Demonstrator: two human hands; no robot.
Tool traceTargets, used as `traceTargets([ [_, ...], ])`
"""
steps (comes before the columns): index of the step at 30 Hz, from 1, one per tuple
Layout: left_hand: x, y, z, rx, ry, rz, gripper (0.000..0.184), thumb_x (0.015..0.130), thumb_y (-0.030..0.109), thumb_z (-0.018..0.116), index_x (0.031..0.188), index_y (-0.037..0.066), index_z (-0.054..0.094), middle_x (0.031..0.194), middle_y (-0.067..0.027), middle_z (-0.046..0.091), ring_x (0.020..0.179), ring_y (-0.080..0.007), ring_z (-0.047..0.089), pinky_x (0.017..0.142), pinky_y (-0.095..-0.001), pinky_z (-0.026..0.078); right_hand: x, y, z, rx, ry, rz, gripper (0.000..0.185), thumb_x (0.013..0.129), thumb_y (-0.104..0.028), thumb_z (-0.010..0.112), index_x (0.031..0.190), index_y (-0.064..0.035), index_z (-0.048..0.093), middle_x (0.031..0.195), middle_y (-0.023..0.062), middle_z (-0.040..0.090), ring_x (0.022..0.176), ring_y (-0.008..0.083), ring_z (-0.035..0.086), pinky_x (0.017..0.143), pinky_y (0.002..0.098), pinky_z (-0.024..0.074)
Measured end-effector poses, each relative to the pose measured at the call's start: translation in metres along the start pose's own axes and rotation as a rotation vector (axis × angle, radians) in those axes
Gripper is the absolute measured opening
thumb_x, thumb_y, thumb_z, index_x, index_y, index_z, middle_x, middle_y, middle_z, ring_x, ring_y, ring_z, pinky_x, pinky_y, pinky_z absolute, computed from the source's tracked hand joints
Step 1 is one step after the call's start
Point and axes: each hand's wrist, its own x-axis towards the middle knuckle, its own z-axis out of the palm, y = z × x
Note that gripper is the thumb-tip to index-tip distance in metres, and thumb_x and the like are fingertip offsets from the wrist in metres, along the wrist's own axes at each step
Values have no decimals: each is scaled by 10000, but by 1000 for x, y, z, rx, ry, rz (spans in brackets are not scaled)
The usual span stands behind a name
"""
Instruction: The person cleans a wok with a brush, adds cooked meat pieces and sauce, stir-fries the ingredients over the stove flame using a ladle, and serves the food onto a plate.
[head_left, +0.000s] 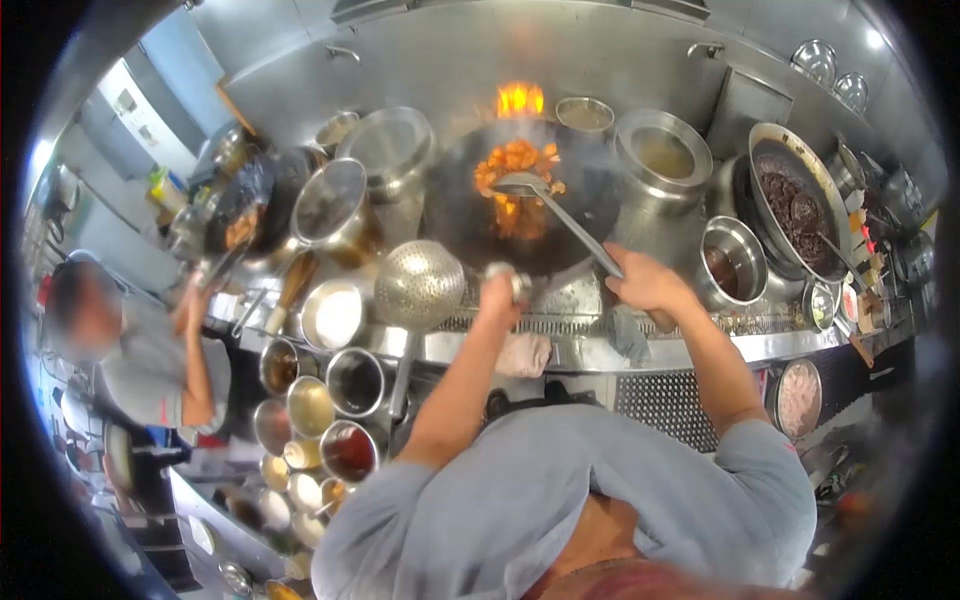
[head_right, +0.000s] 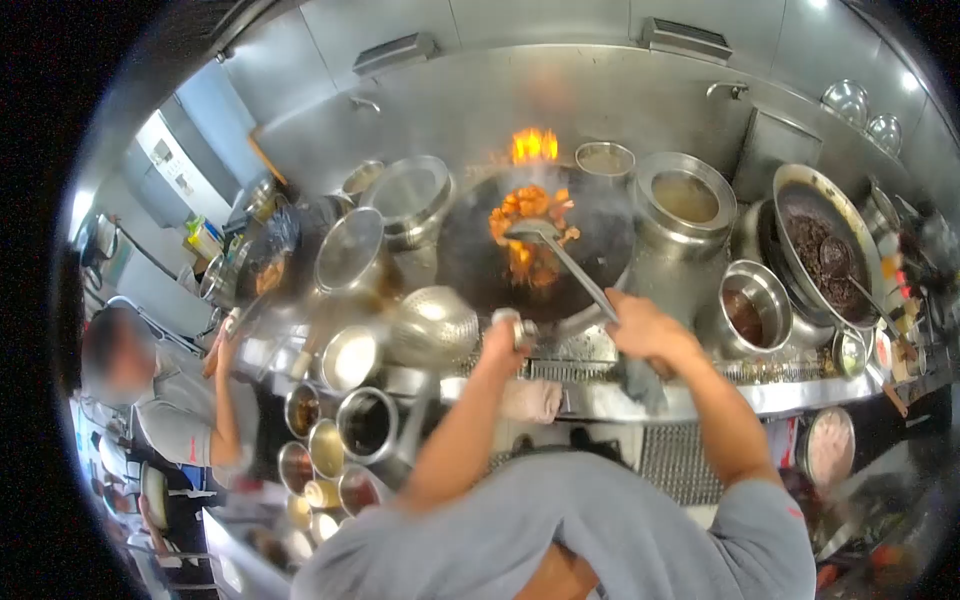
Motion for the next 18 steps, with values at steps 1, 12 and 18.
traceTargets([
  [1, 16, 7, 6, 6, 38, 46, 134, 890, 186, 503, 995, 106, 522, 797, -68, 601, 658, -191, 591, 438, -292, 390, -9, -9, -10, -3, -12, 11, 576, 805, -163, 542, 1346, -21, 405, 1001, 288, 620, 937, 419, 608, 833, 453, 467],
  [12, 71, 19, 7, -151, -103, -99, 60, 874, 139, 520, 913, 95, 518, 815, -100, 569, 747, -244, 576, 461, -241, 474, -18, 42, 4, -96, 132, 201, 553, 819, -181, 552, 1334, -54, 396, 1065, 301, 595, 1029, 447, 564, 911, 466, 441],
  [18, -15, 23, 26, -96, -82, -53, 143, 872, 175, 508, 994, 100, 504, 841, -111, 576, 671, -261, 587, 383, -230, 383, -33, 15, 0, 15, -148, 42, 605, 826, -168, 535, 1384, -20, 352, 1186, 266, 571, 1047, 373, 591, 905, 427, 455],
])
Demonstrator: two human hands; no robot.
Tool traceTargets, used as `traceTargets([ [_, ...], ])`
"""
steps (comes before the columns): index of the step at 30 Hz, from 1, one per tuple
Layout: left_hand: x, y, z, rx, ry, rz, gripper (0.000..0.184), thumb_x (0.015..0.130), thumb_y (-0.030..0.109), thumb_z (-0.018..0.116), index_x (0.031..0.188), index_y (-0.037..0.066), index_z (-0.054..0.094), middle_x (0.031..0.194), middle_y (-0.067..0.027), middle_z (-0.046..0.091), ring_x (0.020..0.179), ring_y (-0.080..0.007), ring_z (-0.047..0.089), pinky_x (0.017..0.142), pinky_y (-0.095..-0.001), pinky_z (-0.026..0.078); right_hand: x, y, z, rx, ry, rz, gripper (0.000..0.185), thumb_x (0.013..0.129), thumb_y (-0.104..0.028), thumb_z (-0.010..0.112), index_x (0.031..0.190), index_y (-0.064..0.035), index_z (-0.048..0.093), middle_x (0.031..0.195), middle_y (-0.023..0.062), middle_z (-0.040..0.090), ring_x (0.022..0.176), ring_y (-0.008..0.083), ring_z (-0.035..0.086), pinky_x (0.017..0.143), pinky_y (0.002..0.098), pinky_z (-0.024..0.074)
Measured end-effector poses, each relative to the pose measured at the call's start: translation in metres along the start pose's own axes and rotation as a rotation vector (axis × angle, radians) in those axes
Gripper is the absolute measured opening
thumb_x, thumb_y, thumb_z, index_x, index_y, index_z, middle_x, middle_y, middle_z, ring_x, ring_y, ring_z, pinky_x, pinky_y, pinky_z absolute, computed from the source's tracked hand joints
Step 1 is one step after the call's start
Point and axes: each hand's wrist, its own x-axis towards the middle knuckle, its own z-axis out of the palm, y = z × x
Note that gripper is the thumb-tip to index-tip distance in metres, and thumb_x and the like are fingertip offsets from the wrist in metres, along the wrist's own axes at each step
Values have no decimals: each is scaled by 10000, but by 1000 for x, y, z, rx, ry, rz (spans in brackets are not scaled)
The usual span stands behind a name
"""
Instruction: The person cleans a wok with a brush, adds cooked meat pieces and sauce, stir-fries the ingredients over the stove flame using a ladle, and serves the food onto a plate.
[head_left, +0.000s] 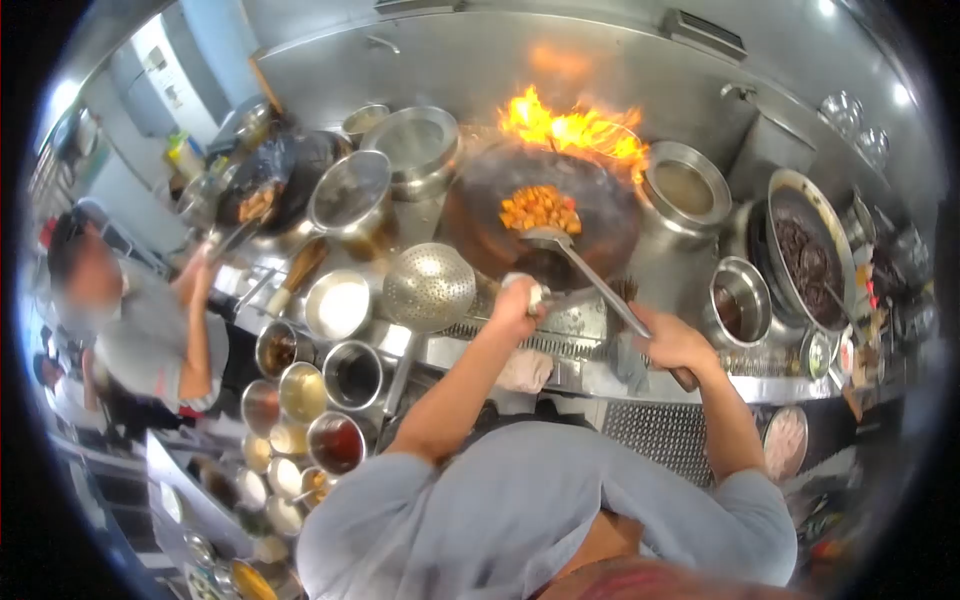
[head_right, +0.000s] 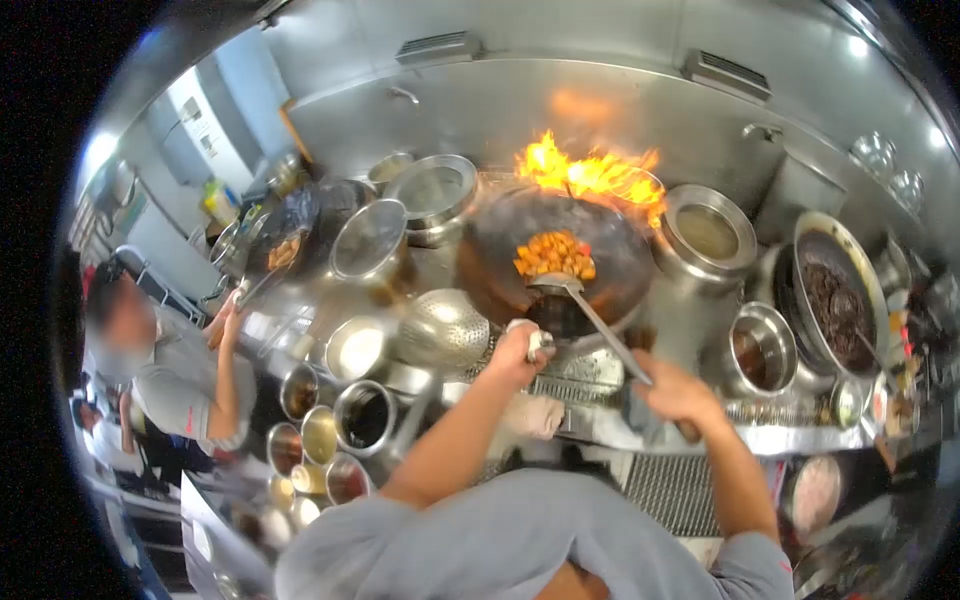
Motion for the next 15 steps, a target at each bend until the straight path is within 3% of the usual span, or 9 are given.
traceTargets([
  [3, -1, 4, -2, -24, 57, -49, 130, 853, 161, 513, 966, 98, 513, 819, -112, 577, 673, -270, 591, 385, -243, 389, 36, 8, 6, -90, 11, -107, 584, 809, -162, 528, 1357, -24, 384, 1131, 270, 588, 989, 399, 600, 859, 438, 473],
  [5, 18, 2, -12, -52, -47, -64, 123, 839, 148, 534, 938, 77, 521, 811, -98, 579, 684, -235, 594, 435, -277, 419, 74, 6, 6, -170, 58, -105, 579, 800, -172, 529, 1344, -25, 394, 1052, 287, 607, 938, 436, 601, 810, 454, 486],
  [6, 42, -19, -38, -7, -118, 56, 132, 840, 147, 541, 951, 75, 529, 815, -84, 582, 720, -216, 598, 485, -294, 449, 83, 1, 11, -178, 54, -58, 596, 810, -182, 528, 1359, -13, 368, 1032, 292, 610, 939, 443, 596, 808, 461, 480],
  [8, 20, -46, -48, 100, 83, 98, 183, 844, 140, 549, 1023, 103, 553, 894, -92, 597, 825, -204, 600, 555, -342, 480, 75, -22, 15, -209, 135, -18, 604, 816, -182, 529, 1366, -7, 351, 996, 294, 615, 932, 444, 595, 808, 468, 473],
  [9, -10, -49, -43, 130, 140, 78, 190, 840, 114, 530, 1028, 97, 557, 908, -81, 606, 785, -196, 605, 535, -339, 483, 71, -29, 12, -231, 204, 5, 612, 822, -182, 531, 1372, -1, 334, 959, 297, 621, 924, 446, 593, 808, 475, 467],
  [11, -48, -55, -42, 68, 128, 88, 215, 824, 85, 527, 1036, 90, 561, 912, -71, 613, 751, -195, 617, 491, -344, 476, 54, -34, -3, -220, 229, -21, 602, 820, -177, 544, 1367, -6, 359, 903, 286, 632, 880, 415, 617, 789, 455, 476],
  [13, -54, -38, -26, 41, 148, 38, 192, 820, 87, 534, 1010, 89, 561, 889, -73, 607, 724, -197, 603, 473, -329, 452, 31, -38, -12, -16, 158, -69, 595, 811, -165, 552, 1358, -1, 384, 851, 257, 639, 742, 339, 646, 704, 407, 500],
  [14, -17, -47, -43, 228, 20, 307, 171, 827, 92, 530, 996, 90, 558, 873, -70, 603, 706, -195, 593, 467, -322, 441, 22, -45, -20, 50, 72, -22, 592, 807, -166, 553, 1359, -12, 403, 821, 187, 632, 589, 227, 611, 583, 342, 495],
  [15, 2, -39, -42, 209, -6, 311, 151, 835, 99, 524, 983, 91, 554, 857, -69, 599, 692, -192, 583, 463, -314, 433, 17, -42, -20, 51, 57, -20, 592, 807, -166, 553, 1359, -12, 403, 821, 187, 632, 589, 227, 611, 583, 342, 495],
])
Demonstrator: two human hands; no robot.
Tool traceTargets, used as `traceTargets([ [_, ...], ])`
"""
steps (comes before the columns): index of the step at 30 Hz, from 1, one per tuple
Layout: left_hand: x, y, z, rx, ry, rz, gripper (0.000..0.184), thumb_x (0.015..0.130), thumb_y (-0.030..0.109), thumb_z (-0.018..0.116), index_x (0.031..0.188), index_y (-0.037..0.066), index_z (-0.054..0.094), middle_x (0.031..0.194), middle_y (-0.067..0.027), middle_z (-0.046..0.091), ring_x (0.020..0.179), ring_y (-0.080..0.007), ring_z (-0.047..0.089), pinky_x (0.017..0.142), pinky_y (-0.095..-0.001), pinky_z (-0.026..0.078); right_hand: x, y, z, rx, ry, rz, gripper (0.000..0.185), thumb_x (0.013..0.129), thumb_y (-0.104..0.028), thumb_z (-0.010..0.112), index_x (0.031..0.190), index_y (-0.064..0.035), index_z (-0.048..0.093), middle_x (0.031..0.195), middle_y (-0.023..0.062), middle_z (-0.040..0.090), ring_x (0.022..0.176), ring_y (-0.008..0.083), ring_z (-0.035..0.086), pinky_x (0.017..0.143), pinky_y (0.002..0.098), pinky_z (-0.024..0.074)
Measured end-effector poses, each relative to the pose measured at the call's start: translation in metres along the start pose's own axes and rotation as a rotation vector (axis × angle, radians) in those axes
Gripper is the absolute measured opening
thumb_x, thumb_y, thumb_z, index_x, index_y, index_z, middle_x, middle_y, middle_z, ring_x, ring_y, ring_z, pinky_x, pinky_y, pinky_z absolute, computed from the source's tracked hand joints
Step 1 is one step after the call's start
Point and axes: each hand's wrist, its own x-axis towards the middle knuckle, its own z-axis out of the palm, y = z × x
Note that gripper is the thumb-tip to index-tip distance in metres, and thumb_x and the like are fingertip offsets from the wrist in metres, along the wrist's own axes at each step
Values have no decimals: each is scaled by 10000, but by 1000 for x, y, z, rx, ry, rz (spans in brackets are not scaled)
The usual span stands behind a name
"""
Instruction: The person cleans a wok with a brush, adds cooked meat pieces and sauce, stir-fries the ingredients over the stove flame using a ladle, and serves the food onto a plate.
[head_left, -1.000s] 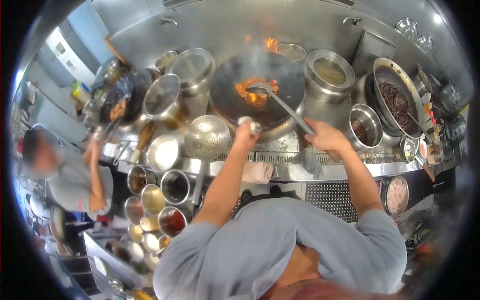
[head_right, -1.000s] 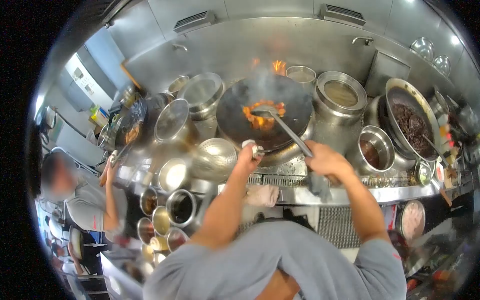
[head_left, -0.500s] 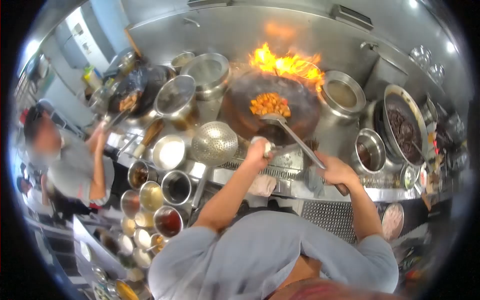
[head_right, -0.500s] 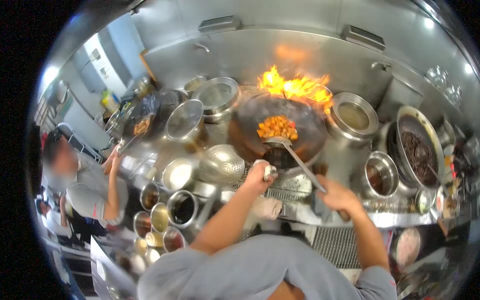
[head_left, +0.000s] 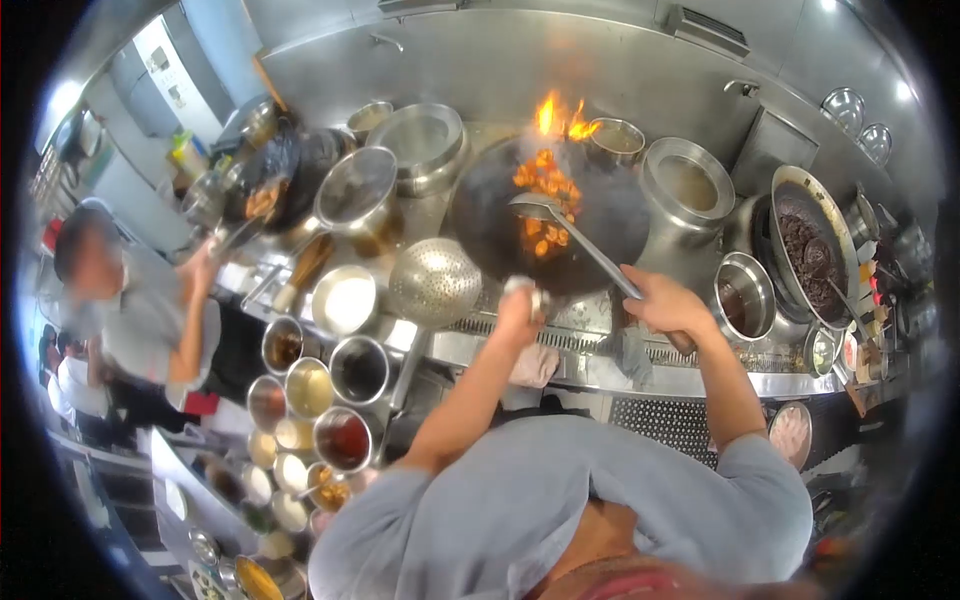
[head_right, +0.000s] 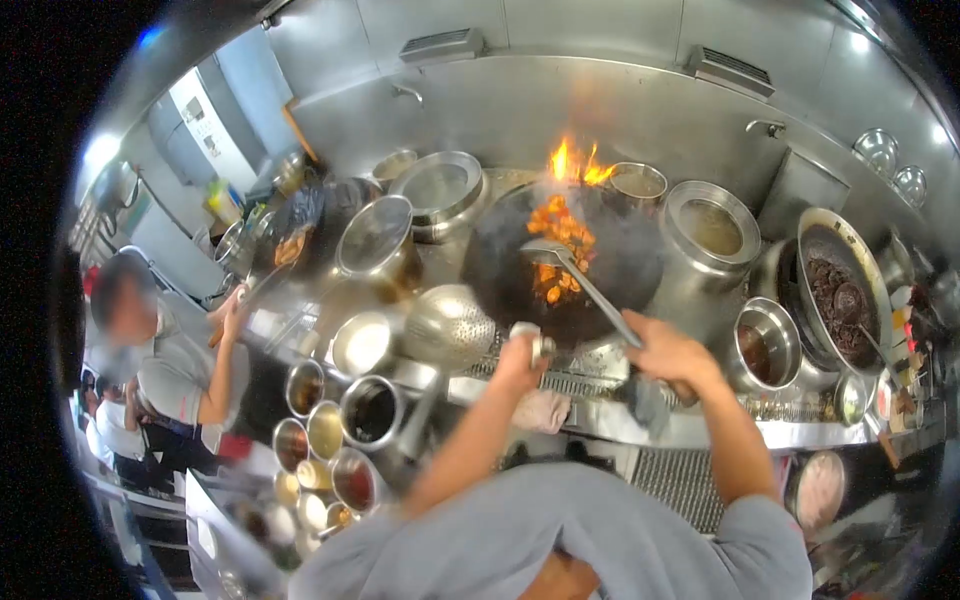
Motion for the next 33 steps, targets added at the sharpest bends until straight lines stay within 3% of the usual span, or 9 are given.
traceTargets([
  [2, 27, 25, 13, -232, 59, -260, 115, 853, 116, 510, 961, 94, 545, 825, -68, 591, 666, -186, 564, 456, -299, 418, -7, 8, -5, 32, -88, -122, 600, 802, -150, 549, 1375, -47, 402, 798, 122, 602, 504, 161, 554, 489, 301, 469],
  [6, 17, 45, 23, -180, -30, -380, 104, 862, 129, 513, 951, 80, 540, 811, -64, 584, 641, -175, 572, 414, -234, 382, -22, 15, -19, 35, -188, 42, 577, 815, -189, 582, 1351, -44, 424, 825, 175, 642, 535, 207, 589, 555, 358, 498],
  [8, 17, 59, 37, -200, -22, -385, 106, 860, 131, 481, 923, 48, 504, 783, -129, 567, 616, -226, 572, 331, -193, 355, 5, 24, -8, 56, -201, 42, 574, 815, -183, 574, 1354, -48, 427, 811, 190, 639, 536, 220, 597, 549, 369, 498],
  [12, 37, -13, 0, -205, -133, -239, 142, 882, 153, 501, 972, 45, 520, 854, -129, 592, 675, -230, 600, 449, -251, 451, 65, 49, 49, -258, 138, -39, 610, 830, -176, 555, 1391, -43, 354, 930, 270, 641, 811, 358, 654, 725, 428, 511],
  [15, -6, -13, -5, 227, -77, -136, 183, 890, 174, 512, 1027, 56, 541, 931, -114, 606, 780, -223, 610, 539, -307, 479, 36, 33, 38, -119, 185, -5, 652, 825, -193, 567, 1408, -42, 318, 1000, 284, 627, 925, 381, 633, 823, 431, 490],
  [19, 11, 27, 10, -21, 163, -260, 213, 864, 174, 536, 1048, 67, 543, 995, -106, 572, 779, -220, 576, 527, -320, 464, -14, 39, 16, 18, 93, -17, 642, 838, -208, 564, 1409, -45, 320, 1047, 266, 622, 925, 377, 635, 844, 434, 486],
  [22, 80, 20, 5, -206, 65, -344, 123, 868, 175, 503, 905, 60, 486, 716, -104, 554, 578, -215, 563, 342, -204, 367, -30, 52, 17, 72, 123, 152, 625, 826, -203, 571, 1406, -93, 364, 1038, 247, 623, 697, 293, 652, 638, 370, 527],
  [24, 95, 17, 2, -226, -20, -413, 125, 878, 169, 484, 928, 55, 481, 762, -129, 569, 593, -231, 573, 332, -201, 374, -29, 62, 24, -40, 166, 139, 605, 830, -199, 566, 1394, -91, 377, 1037, 222, 631, 664, 239, 649, 565, 346, 520],
  [33, 14, 48, 34, -237, -4, -421, 196, 865, 206, 492, 951, 30, 509, 803, -149, 561, 645, -264, 577, 371, -194, 406, -21, 20, 2, -138, -94, 72, 593, 835, -233, 535, 1381, -85, 358, 954, 234, 640, 849, 372, 628, 761, 457, 476],
])
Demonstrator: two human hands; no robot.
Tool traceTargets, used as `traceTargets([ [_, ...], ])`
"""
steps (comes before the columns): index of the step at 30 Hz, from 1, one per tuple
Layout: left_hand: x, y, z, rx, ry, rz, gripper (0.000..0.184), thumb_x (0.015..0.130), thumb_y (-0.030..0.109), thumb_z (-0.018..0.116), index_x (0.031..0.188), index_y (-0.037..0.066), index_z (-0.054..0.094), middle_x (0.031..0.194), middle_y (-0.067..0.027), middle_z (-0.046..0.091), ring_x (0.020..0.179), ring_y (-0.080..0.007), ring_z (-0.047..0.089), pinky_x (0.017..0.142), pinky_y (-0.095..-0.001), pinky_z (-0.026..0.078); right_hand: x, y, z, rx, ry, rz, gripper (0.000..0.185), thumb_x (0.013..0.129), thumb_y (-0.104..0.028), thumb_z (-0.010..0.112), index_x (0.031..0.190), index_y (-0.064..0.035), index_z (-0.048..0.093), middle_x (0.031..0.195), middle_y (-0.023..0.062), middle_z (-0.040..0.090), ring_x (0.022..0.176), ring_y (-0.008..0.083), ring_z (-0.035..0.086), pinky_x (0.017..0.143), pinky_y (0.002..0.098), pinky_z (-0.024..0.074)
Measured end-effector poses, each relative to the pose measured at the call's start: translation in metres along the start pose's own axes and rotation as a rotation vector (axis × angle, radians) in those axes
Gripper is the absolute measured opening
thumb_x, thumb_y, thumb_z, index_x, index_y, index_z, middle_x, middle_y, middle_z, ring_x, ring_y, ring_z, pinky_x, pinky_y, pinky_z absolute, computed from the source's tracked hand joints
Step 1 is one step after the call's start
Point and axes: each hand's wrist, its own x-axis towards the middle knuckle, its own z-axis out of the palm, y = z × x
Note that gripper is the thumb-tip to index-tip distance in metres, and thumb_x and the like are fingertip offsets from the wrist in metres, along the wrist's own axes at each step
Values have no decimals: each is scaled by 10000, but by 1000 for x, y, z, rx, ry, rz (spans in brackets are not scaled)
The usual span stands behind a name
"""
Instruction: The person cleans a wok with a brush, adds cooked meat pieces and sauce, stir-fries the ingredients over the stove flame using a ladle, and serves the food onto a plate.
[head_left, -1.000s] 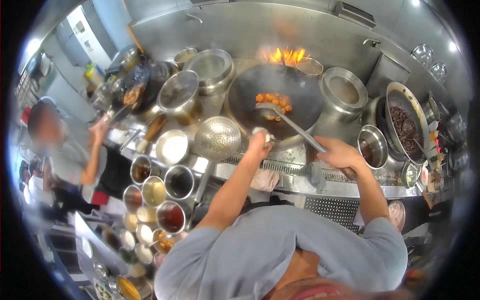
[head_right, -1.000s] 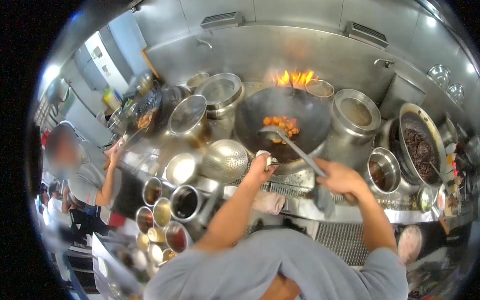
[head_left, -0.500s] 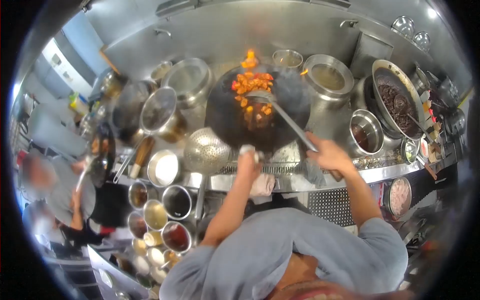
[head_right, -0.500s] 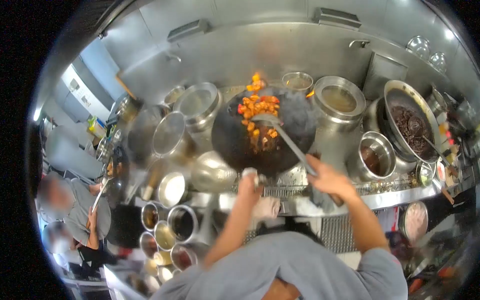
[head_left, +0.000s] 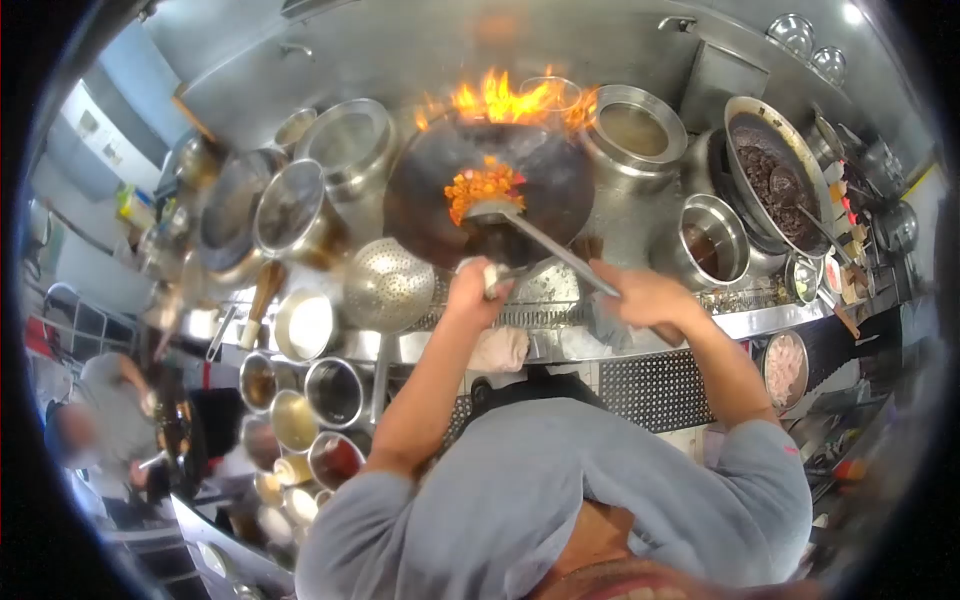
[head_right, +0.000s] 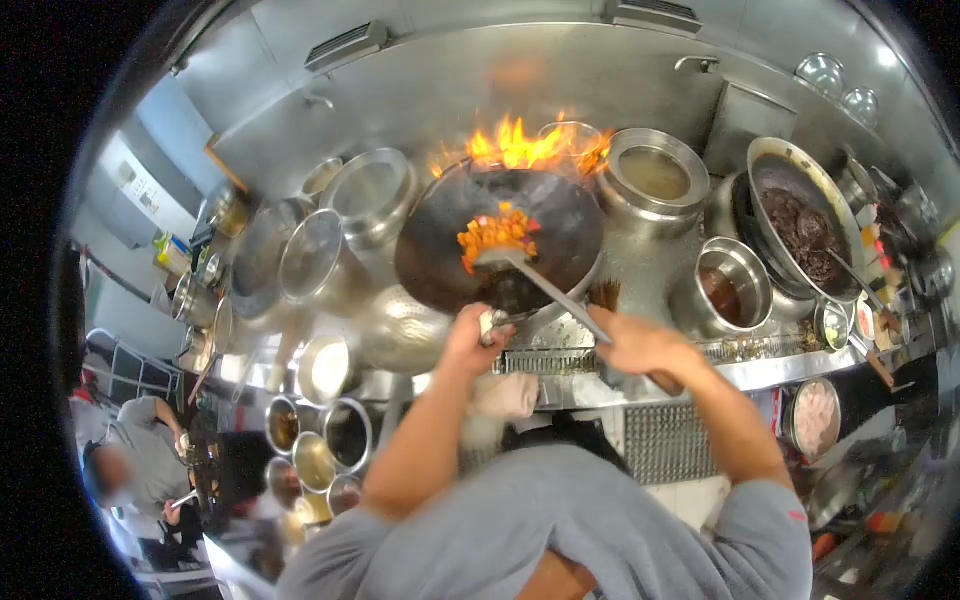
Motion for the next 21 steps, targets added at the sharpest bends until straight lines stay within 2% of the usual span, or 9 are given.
traceTargets([
  [1, -8, 0, 3, -39, -14, -6, 194, 861, 205, 497, 941, 29, 512, 810, -149, 566, 640, -267, 576, 371, -194, 406, 8, -7, -6, -29, -67, 25, 602, 834, -229, 536, 1385, -82, 344, 944, 230, 642, 873, 379, 621, 780, 464, 467],
  [6, 31, -32, -39, 16, -62, 108, 165, 867, 171, 500, 974, 47, 519, 877, -140, 589, 744, -258, 611, 435, -249, 449, 77, 1, 26, -132, 98, -9, 602, 847, -181, 526, 1388, -27, 314, 925, 271, 628, 868, 403, 616, 778, 475, 473],
  [9, -10, -61, -48, 111, 96, 125, 180, 868, 156, 500, 1023, 67, 525, 928, -127, 592, 752, -236, 614, 484, -294, 468, 66, -8, 17, -117, 226, -45, 613, 850, -168, 527, 1397, -11, 300, 951, 304, 616, 918, 425, 602, 828, 474, 465],
  [12, -54, -42, -23, 32, 128, 84, 202, 854, 87, 495, 1054, 98, 522, 945, -87, 594, 747, -207, 596, 452, -322, 433, 33, -7, 3, -74, 171, -67, 602, 842, -181, 539, 1386, -10, 347, 1078, 308, 591, 1007, 420, 584, 898, 436, 447],
  [16, 6, -10, -19, -25, -61, 47, 117, 856, 103, 480, 953, 93, 546, 879, -83, 574, 709, -182, 577, 481, -256, 431, -2, -4, -21, -110, 80, -169, 540, 819, -176, 540, 1325, -20, 435, 1082, 272, 604, 994, 392, 596, 871, 434, 453],
  [18, -15, 4, 10, -11, 29, 64, 162, 878, 151, 476, 984, 31, 498, 829, -144, 579, 694, -214, 585, 377, -178, 399, 8, -2, -25, -143, 54, -154, 539, 821, -179, 537, 1325, -20, 429, 1052, 267, 613, 969, 393, 603, 848, 442, 459],
  [19, 13, -5, -11, 4, 37, 47, 162, 878, 151, 476, 984, 31, 498, 829, -144, 579, 694, -214, 585, 377, -178, 399, 14, 2, -16, -150, 5, -132, 539, 823, -182, 534, 1325, -20, 424, 1021, 263, 622, 943, 394, 609, 825, 450, 464],
  [20, 63, -21, -48, 194, -106, 216, 170, 884, 156, 476, 992, 27, 498, 847, -148, 583, 695, -219, 591, 387, -187, 415, 37, 15, 1, -150, -22, -59, 546, 834, -169, 509, 1343, -14, 388, 945, 272, 625, 899, 433, 602, 786, 494, 458],
  [21, 50, -28, -44, 145, -83, 173, 137, 886, 151, 487, 987, 66, 522, 859, -106, 580, 707, -194, 589, 475, -260, 457, 50, 26, 26, -131, -17, -40, 546, 834, -169, 509, 1343, -14, 388, 945, 272, 625, 899, 433, 602, 786, 494, 458],
])
